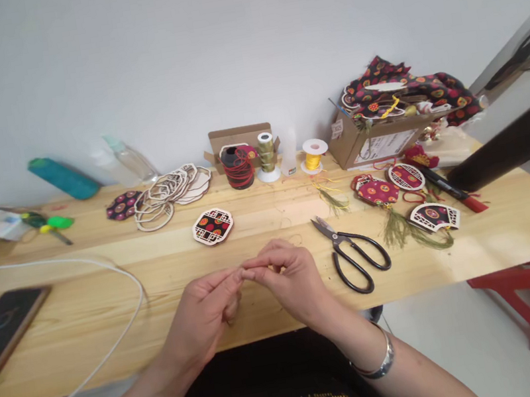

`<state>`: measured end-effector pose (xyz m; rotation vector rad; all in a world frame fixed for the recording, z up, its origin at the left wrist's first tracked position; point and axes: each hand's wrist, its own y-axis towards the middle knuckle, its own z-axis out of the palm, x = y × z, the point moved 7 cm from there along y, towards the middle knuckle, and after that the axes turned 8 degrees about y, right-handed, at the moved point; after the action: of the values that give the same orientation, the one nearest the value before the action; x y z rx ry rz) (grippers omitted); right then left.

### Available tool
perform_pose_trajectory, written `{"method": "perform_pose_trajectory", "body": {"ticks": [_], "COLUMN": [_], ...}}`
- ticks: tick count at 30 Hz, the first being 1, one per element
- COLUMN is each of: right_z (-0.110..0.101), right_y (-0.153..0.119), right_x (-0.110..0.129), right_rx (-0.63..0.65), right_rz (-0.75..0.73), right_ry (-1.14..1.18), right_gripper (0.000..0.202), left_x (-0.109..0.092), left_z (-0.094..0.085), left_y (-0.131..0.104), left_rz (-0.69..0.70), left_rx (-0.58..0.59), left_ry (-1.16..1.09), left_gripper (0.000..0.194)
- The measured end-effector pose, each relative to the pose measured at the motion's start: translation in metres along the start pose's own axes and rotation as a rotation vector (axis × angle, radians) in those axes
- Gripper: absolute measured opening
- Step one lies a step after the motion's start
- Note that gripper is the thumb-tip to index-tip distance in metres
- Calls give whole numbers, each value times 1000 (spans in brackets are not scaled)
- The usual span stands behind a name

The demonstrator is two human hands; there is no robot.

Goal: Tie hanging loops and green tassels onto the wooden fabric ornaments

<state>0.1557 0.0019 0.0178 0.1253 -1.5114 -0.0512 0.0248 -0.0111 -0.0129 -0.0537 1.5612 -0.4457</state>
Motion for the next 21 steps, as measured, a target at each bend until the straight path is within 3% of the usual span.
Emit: {"method": "perform_pose_trajectory", "body": {"ticks": [5,10,16,21], "right_z": [0,1,2,4], "right_y": [-7,-13,-16,-16], "right_x": [17,25,29,32], "right_rx": [-17,-9,25,80], "right_rz": [-169,-216,-224,-223], "right_ry": [-244,-388,-471,-494], "right_gripper": [12,17,16,19], "left_x": [2,4,4,1], "left_z": [6,12,13,10], "left_y": [-7,-11,-15,-15], "left_rz": [-38,-122,-97,-48], "left_rx": [50,89,86,63], "left_ry": [-135,-348,-217,-47], "left_gripper": [26,27,21,28]}}
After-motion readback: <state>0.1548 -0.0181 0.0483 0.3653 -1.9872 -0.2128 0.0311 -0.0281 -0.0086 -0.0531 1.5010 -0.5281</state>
